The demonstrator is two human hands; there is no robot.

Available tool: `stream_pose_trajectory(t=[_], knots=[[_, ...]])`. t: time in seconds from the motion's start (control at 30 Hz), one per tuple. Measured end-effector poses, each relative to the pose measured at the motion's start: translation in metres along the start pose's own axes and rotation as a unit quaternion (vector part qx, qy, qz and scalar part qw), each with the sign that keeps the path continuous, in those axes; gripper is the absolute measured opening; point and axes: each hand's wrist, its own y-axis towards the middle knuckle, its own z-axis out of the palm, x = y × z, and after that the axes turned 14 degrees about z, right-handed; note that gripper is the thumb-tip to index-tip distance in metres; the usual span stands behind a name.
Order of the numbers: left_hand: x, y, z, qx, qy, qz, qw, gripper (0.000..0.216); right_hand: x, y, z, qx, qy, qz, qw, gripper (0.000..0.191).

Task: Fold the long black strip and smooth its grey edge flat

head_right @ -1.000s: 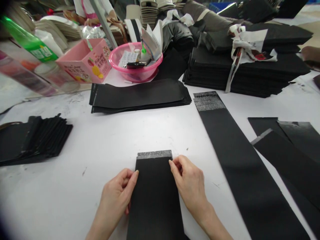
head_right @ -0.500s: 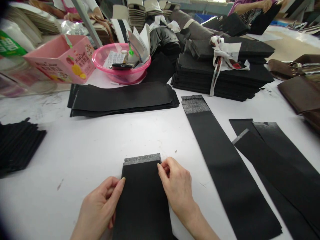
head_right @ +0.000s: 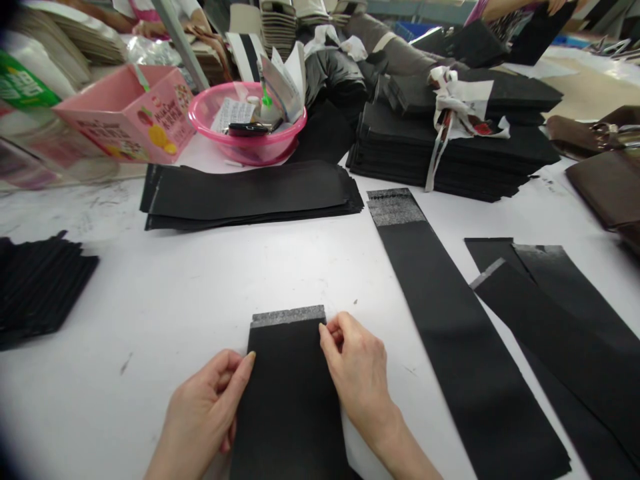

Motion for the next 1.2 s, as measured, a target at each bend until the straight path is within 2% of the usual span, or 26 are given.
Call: stream_pose_trajectory(t=[0.2,0.53,1.2], knots=[[0.011,0.002,0.001,0.008,0.004,-0.002,1.000,0.055,0.001,0.000,0.000,-0.002,-0.005,0.008,1.000,0.023],[0.021,0.003,0.000,0.032,0.001,-0.006,0.999,0.048,0.000,0.002,0.001,-0.006,-0.011,0.002,1.000,0.025],[0.018,0.004,0.002,0.010,-0.008,0.007,1.000,0.046,0.001,0.004,0.001,0.000,-0.013,0.010,1.000,0.029]])
